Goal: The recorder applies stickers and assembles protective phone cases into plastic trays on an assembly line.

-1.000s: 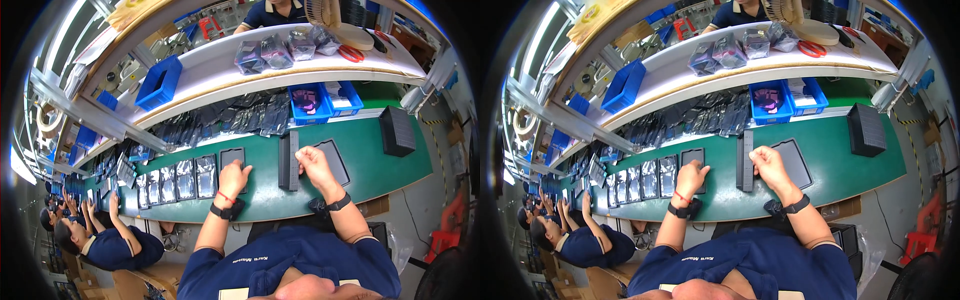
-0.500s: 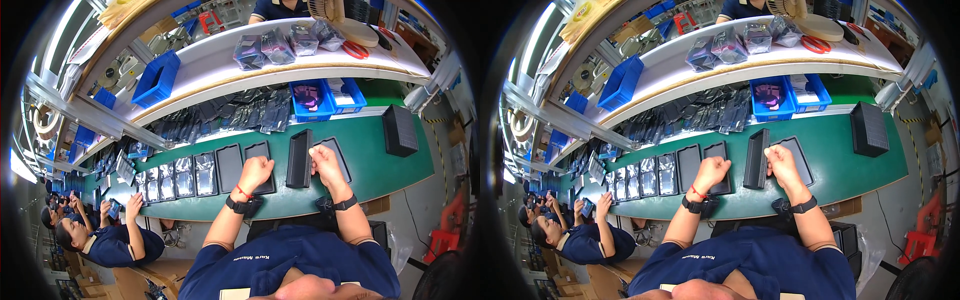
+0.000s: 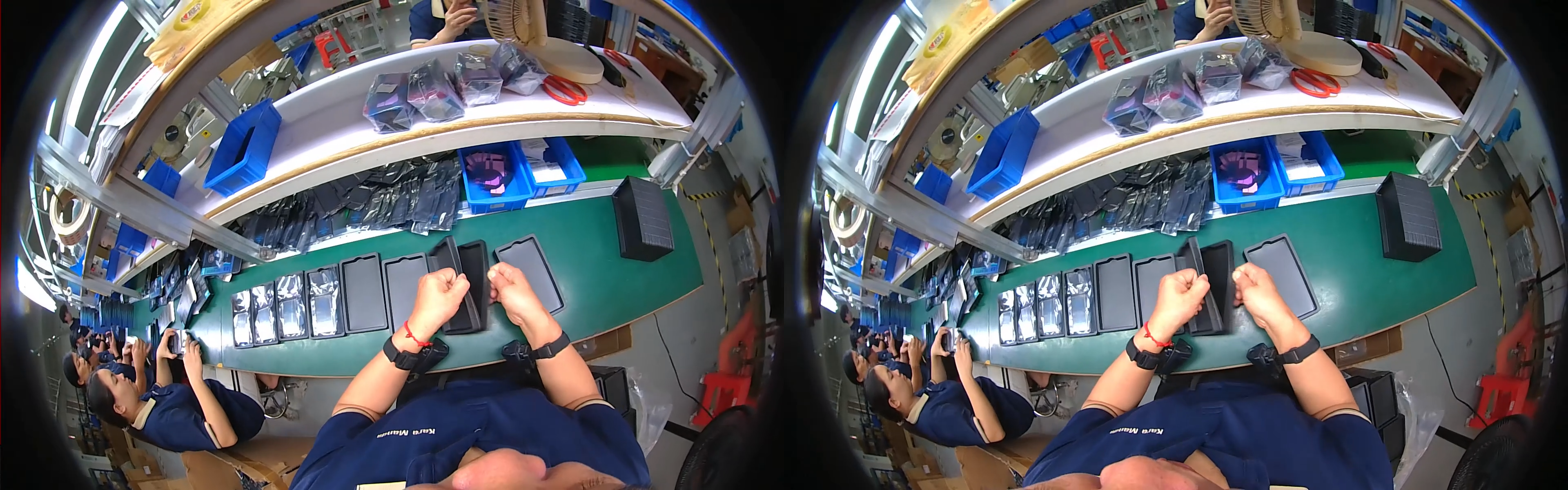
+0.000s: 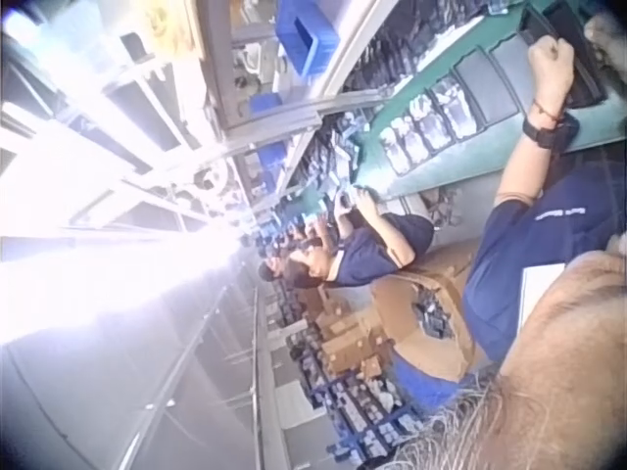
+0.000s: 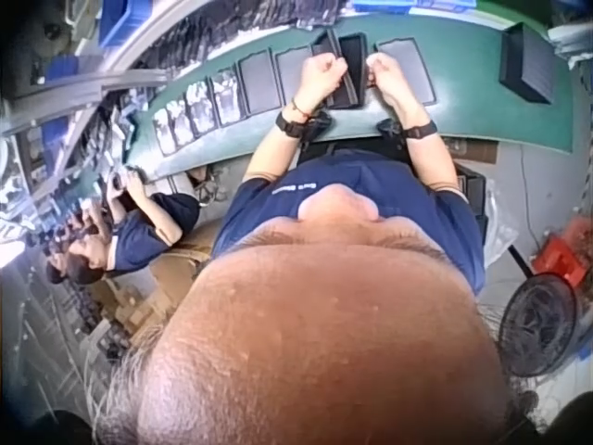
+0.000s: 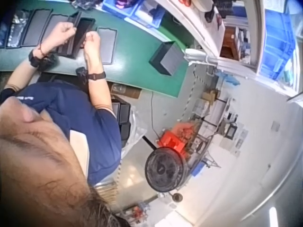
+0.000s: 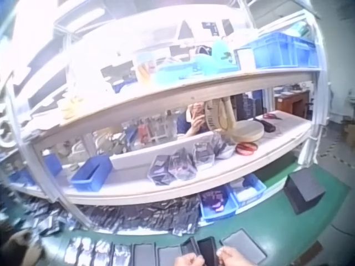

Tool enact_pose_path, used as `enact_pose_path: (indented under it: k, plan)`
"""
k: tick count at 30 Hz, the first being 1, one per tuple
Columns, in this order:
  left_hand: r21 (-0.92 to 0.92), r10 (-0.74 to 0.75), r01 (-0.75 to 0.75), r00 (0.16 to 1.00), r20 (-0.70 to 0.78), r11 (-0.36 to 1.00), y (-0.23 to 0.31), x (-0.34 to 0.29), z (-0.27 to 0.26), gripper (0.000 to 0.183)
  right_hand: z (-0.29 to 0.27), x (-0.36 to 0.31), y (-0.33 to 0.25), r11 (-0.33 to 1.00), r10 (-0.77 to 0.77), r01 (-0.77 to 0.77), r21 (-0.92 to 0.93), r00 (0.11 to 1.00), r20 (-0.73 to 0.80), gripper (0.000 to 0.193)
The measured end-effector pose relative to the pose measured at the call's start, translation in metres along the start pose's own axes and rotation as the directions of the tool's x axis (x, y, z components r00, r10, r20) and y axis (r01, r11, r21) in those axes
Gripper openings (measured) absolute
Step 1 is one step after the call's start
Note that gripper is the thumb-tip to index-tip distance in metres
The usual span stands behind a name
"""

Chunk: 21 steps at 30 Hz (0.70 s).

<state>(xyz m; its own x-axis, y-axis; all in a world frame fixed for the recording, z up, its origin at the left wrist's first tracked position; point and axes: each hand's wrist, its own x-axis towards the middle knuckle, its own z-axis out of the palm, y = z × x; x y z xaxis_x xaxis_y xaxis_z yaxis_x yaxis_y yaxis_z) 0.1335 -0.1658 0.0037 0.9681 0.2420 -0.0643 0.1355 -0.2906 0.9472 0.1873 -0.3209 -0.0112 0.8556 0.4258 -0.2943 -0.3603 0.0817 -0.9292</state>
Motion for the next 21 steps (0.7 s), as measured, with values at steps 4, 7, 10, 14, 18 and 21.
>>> enact_pose_path:
  k: [4,7,10,14,18,21]
  plan:
    - [0.184,0.023,-0.029,0.999,0.038,0.982,0.007,-0.001,0.007,0.037,-0.041,-0.004,-0.017,0.999,0.01,-0.018,-0.044,0.982,-0.189,0.017]
    - [0.407,-0.012,-0.077,0.977,0.212,0.91,0.004,0.003,0.014,0.028,-0.054,-0.008,-0.026,0.945,-0.018,-0.033,-0.326,0.988,-0.154,0.015]
    - [0.419,0.131,-0.257,0.943,0.305,0.871,0.018,-0.005,0.008,0.07,-0.063,-0.026,-0.039,0.594,-0.484,0.174,-0.785,0.857,-0.176,0.038]
    - [0.664,0.057,-0.403,0.877,0.478,0.629,0.018,-0.01,0.005,0.051,-0.11,-0.047,-0.062,0.163,-0.659,-0.212,-0.964,0.704,-0.267,0.055]
    - [0.715,0.045,-0.453,0.859,0.51,0.533,0.039,-0.02,0.009,0.043,-0.159,-0.045,-0.039,0.117,-0.55,-0.482,-0.868,0.697,-0.461,0.041]
    - [0.668,0.263,-0.608,0.792,0.551,0.43,0.021,-0.026,0.007,0.042,-0.181,-0.043,-0.031,0.233,-0.533,-0.428,-0.873,0.695,-0.482,0.026]
